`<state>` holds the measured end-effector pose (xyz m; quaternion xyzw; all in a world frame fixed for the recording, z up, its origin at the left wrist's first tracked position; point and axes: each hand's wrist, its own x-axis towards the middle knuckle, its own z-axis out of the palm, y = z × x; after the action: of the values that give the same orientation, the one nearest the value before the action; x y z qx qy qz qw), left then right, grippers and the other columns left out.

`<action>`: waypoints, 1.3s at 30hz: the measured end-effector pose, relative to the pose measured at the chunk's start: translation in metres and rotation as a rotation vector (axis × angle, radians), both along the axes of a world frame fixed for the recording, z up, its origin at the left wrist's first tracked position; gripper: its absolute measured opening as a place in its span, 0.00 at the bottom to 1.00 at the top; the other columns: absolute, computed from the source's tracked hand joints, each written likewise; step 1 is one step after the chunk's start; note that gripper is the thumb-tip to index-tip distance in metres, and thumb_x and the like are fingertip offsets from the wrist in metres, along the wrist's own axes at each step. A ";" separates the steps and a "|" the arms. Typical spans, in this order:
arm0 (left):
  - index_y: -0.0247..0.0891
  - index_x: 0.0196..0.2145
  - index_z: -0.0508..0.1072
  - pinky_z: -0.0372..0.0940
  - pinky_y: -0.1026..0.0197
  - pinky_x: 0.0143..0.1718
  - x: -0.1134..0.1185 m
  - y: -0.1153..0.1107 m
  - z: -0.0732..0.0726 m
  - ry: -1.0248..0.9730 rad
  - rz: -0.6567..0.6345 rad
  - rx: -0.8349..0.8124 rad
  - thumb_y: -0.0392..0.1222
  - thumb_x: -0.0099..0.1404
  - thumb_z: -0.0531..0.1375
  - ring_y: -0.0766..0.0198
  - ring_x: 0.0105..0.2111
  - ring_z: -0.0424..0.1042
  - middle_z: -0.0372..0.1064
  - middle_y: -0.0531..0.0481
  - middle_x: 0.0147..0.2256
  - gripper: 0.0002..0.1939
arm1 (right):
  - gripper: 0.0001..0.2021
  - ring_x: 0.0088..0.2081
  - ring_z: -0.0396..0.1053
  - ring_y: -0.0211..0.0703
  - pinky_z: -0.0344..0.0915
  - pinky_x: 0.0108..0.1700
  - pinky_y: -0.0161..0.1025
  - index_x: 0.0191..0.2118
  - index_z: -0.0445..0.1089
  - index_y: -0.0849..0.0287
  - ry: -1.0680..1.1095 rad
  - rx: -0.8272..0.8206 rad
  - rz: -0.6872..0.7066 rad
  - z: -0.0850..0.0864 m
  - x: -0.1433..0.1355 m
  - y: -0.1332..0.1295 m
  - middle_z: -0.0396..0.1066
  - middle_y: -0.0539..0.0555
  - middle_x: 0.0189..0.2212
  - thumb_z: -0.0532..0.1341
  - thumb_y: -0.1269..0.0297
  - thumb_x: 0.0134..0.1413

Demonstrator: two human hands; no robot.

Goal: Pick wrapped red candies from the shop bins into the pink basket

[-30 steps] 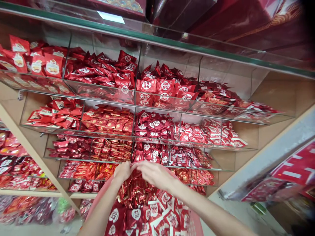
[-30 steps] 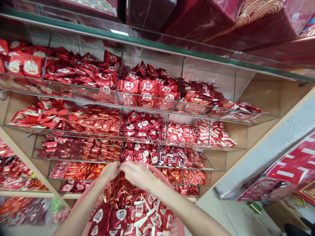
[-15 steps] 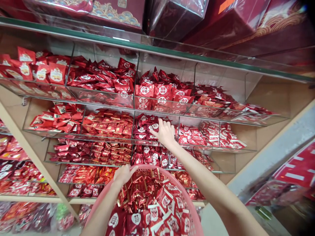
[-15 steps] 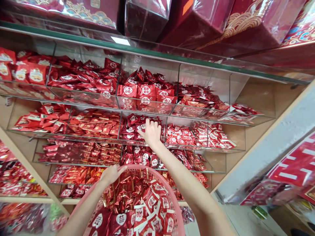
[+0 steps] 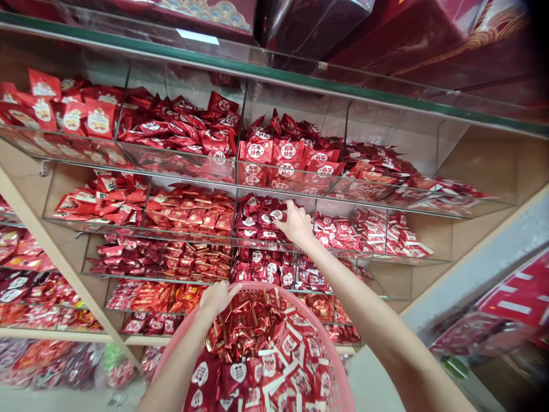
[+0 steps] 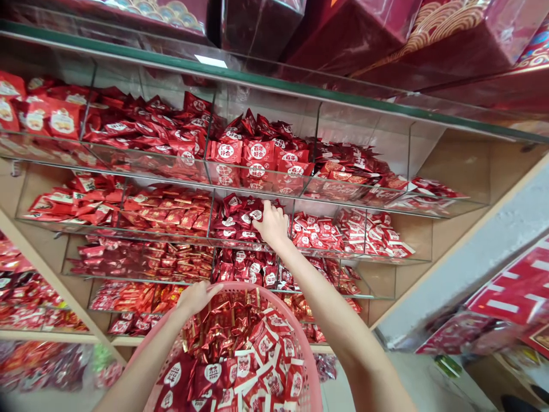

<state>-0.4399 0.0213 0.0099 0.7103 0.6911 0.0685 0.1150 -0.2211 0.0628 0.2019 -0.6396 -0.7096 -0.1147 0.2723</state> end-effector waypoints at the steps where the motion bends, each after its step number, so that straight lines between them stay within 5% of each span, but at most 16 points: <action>1: 0.36 0.35 0.72 0.63 0.55 0.36 0.000 0.000 0.000 0.000 -0.001 -0.003 0.68 0.57 0.37 0.50 0.37 0.72 0.73 0.36 0.36 0.37 | 0.26 0.45 0.60 0.54 0.56 0.41 0.46 0.53 0.53 0.58 0.020 0.019 0.019 0.000 0.001 -0.005 0.68 0.59 0.43 0.57 0.58 0.49; 7: 0.35 0.35 0.72 0.63 0.55 0.35 0.001 0.001 -0.001 0.005 0.005 -0.002 0.68 0.56 0.37 0.50 0.37 0.72 0.73 0.36 0.36 0.38 | 0.28 0.44 0.60 0.51 0.54 0.44 0.48 0.57 0.50 0.56 0.174 0.056 0.319 -0.024 -0.005 -0.076 0.67 0.57 0.43 0.57 0.58 0.50; 13: 0.36 0.36 0.72 0.63 0.55 0.35 0.002 0.000 0.002 0.008 0.008 -0.031 0.68 0.57 0.38 0.50 0.37 0.72 0.73 0.37 0.37 0.36 | 0.26 0.45 0.59 0.48 0.54 0.48 0.48 0.57 0.51 0.49 0.185 -0.391 0.610 -0.106 -0.030 -0.155 0.64 0.53 0.46 0.56 0.60 0.52; 17: 0.35 0.35 0.72 0.63 0.54 0.36 0.001 0.000 0.001 0.001 -0.003 -0.003 0.70 0.55 0.36 0.49 0.37 0.72 0.73 0.36 0.36 0.40 | 0.27 0.43 0.60 0.47 0.55 0.48 0.48 0.56 0.53 0.52 0.102 -0.575 0.678 -0.157 -0.035 -0.176 0.65 0.54 0.44 0.59 0.59 0.50; 21: 0.35 0.35 0.72 0.63 0.54 0.36 0.001 -0.001 -0.001 0.005 -0.002 0.002 0.71 0.54 0.36 0.49 0.38 0.72 0.73 0.36 0.36 0.40 | 0.28 0.44 0.59 0.47 0.51 0.52 0.50 0.55 0.54 0.53 0.026 -0.593 0.722 -0.184 -0.035 -0.180 0.65 0.54 0.43 0.61 0.58 0.48; 33: 0.35 0.35 0.72 0.63 0.54 0.36 0.001 -0.001 -0.001 0.012 -0.001 0.017 0.70 0.55 0.35 0.49 0.37 0.72 0.73 0.36 0.35 0.40 | 0.32 0.46 0.60 0.47 0.47 0.55 0.53 0.55 0.53 0.53 0.006 -0.510 0.711 -0.222 -0.046 -0.178 0.64 0.54 0.45 0.63 0.51 0.45; 36: 0.35 0.35 0.72 0.63 0.53 0.36 0.001 0.000 -0.002 0.007 -0.004 0.022 0.70 0.55 0.35 0.49 0.37 0.72 0.73 0.36 0.36 0.40 | 0.32 0.45 0.60 0.46 0.50 0.54 0.50 0.54 0.55 0.54 -0.002 -0.457 0.706 -0.211 -0.045 -0.175 0.65 0.53 0.45 0.60 0.46 0.45; 39: 0.35 0.35 0.72 0.64 0.54 0.36 0.001 0.000 -0.002 -0.003 -0.002 0.015 0.69 0.56 0.36 0.49 0.38 0.72 0.73 0.36 0.36 0.39 | 0.28 0.44 0.61 0.45 0.54 0.51 0.47 0.53 0.57 0.54 0.009 -0.374 0.694 -0.176 -0.040 -0.167 0.66 0.52 0.44 0.57 0.46 0.48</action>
<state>-0.4394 0.0209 0.0081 0.7119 0.6896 0.0746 0.1105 -0.2613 -0.1045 0.0259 -0.4009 -0.8911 0.1182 0.1769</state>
